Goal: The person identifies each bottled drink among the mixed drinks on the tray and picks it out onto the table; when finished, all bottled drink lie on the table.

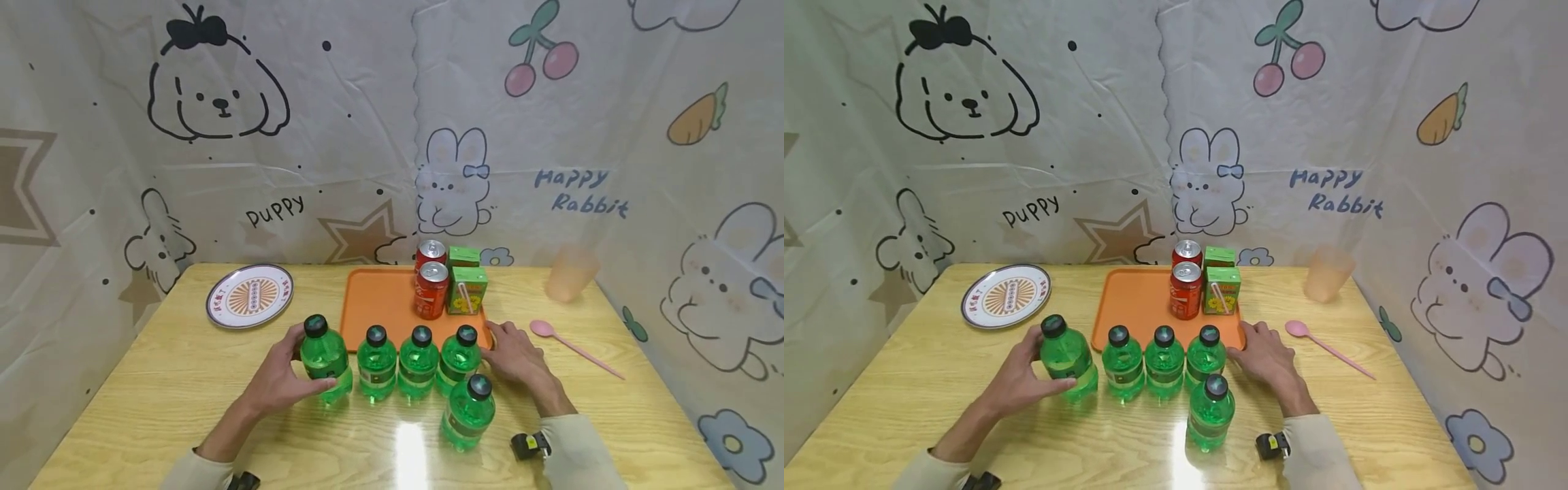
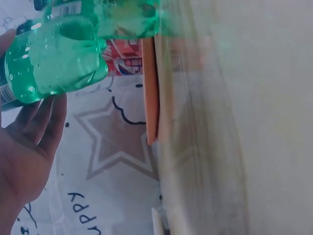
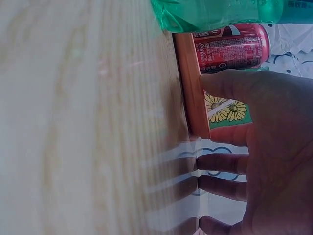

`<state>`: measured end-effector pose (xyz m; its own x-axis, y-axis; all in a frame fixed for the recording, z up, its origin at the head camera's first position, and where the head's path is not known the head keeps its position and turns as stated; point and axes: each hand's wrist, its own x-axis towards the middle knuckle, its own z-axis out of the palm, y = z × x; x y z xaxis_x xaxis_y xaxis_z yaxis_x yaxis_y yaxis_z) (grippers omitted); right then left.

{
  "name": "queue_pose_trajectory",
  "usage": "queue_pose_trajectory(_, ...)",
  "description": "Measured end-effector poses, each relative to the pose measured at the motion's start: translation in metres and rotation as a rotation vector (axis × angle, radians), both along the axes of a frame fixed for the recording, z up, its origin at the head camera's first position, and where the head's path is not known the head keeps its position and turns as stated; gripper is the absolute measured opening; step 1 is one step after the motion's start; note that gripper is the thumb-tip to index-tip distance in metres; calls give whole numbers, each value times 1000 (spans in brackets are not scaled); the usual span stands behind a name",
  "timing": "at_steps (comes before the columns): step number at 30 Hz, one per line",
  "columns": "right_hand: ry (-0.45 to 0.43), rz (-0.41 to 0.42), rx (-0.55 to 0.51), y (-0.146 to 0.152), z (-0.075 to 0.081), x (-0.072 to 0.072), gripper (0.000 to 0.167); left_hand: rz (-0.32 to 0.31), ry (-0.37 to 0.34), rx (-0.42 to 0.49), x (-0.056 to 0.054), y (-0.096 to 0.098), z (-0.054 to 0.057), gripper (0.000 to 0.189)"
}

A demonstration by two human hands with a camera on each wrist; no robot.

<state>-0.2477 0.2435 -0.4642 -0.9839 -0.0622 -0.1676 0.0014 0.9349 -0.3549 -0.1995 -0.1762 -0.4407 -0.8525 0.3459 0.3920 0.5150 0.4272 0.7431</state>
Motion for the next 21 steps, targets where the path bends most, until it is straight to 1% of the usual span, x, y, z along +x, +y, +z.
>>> queue_pose_trajectory(4,-9,-4,-1,0,1,0,83,-93,-8,23,12,6,3,79)
queue_pose_trajectory(7,-11,-8,-5,0,2,0,84,-140,1,43,18,15,4,79)
queue_pose_trajectory(14,-14,-10,-16,2,1,-1,85,-173,27,31,28,39,-1,80)
queue_pose_trajectory(17,-14,-10,-17,1,2,0,83,-199,32,47,32,49,-1,82)
queue_pose_trajectory(21,-12,-7,-15,1,3,1,81,-252,44,67,37,62,1,81)
